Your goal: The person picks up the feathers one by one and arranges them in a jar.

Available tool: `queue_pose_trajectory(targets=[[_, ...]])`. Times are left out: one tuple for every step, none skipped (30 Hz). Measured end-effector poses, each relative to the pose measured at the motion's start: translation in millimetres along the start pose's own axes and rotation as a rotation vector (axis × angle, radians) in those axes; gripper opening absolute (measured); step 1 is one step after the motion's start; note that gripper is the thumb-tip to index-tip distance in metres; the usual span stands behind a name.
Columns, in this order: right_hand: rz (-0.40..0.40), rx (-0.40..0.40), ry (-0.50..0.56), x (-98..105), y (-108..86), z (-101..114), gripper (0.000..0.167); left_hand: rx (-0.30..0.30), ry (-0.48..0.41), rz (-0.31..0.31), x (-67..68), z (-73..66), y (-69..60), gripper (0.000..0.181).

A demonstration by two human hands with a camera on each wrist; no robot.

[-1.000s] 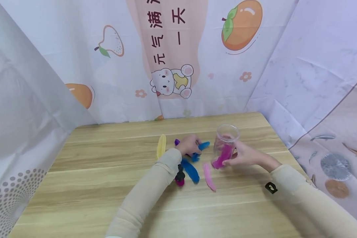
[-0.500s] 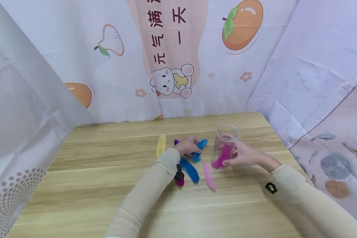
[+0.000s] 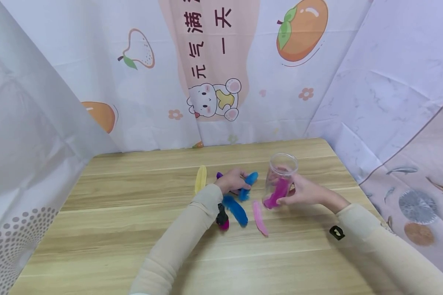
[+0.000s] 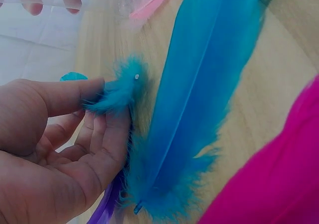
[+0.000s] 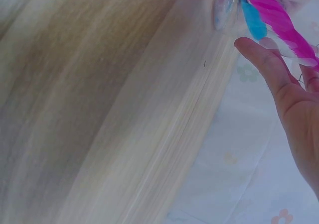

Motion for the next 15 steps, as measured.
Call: queue_pose_trajectory(targets=[[0.000,0.000,0.003,0.1,-0.2,-0.2,0.095,0.000,0.005,-0.002,-0.4,-0.2,-0.4,0.023],[0.001,0.000,0.004,0.0,-0.2,-0.5,0.095,0.000,0.006,-0.004,-0.6,-0.7,-1.2,0.023],[0.001,0.000,0.005,0.1,-0.3,-0.7,0.095,-0.002,0.007,-0.006,-0.8,-1.2,-2.2,0.024],[0.002,0.002,0.007,0.2,-0.4,-0.5,0.095,-0.004,0.006,-0.005,-1.1,-0.9,-1.8,0.024],[0.002,0.002,0.006,0.2,-0.4,-0.4,0.095,-0.006,0.006,-0.005,-1.3,-0.6,-1.1,0.024],[0.002,0.003,0.007,0.2,-0.4,0.0,0.095,-0.007,0.005,-0.006,-1.6,-0.2,-0.4,0.025],[0.002,0.006,0.007,0.1,-0.1,0.2,0.095,-0.007,0.002,-0.006,-1.8,0.3,0.4,0.025],[0.001,0.007,0.006,0.0,0.2,0.1,0.095,-0.005,-0.008,-0.004,-2.1,1.1,1.2,0.025],[0.000,0.008,0.006,0.0,0.4,0.2,0.095,-0.005,-0.016,0.000,-2.5,1.7,1.7,0.026],[-0.002,0.007,0.007,0.3,0.3,0.3,0.096,-0.005,-0.021,0.004,-2.8,2.1,2.5,0.027],[-0.002,0.005,0.005,0.4,0.3,0.2,0.096,-0.003,-0.027,0.009,-3.1,2.3,2.9,0.029],[-0.003,0.006,0.007,0.5,0.4,0.4,0.096,-0.002,-0.032,0.014,-3.3,2.4,3.1,0.030],[-0.002,0.005,0.008,0.5,0.3,0.2,0.095,-0.003,-0.032,0.018,-3.6,2.4,3.4,0.031],[0.000,0.002,0.008,0.6,0.2,0.0,0.095,-0.003,-0.033,0.025,-3.7,2.2,3.4,0.032],[0.002,0.000,0.008,0.6,0.0,0.2,0.094,-0.005,-0.031,0.031,-3.8,1.6,3.4,0.033]])
Point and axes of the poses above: each hand's wrist, its own y-axis towards the middle knuckle, its own x-axis out of the back of the hand, z = x × y, the point moved 7 cm from there along y, towards the middle knuckle, and after that the axes turned 7 degrees about -y, right-handed, at the moved point
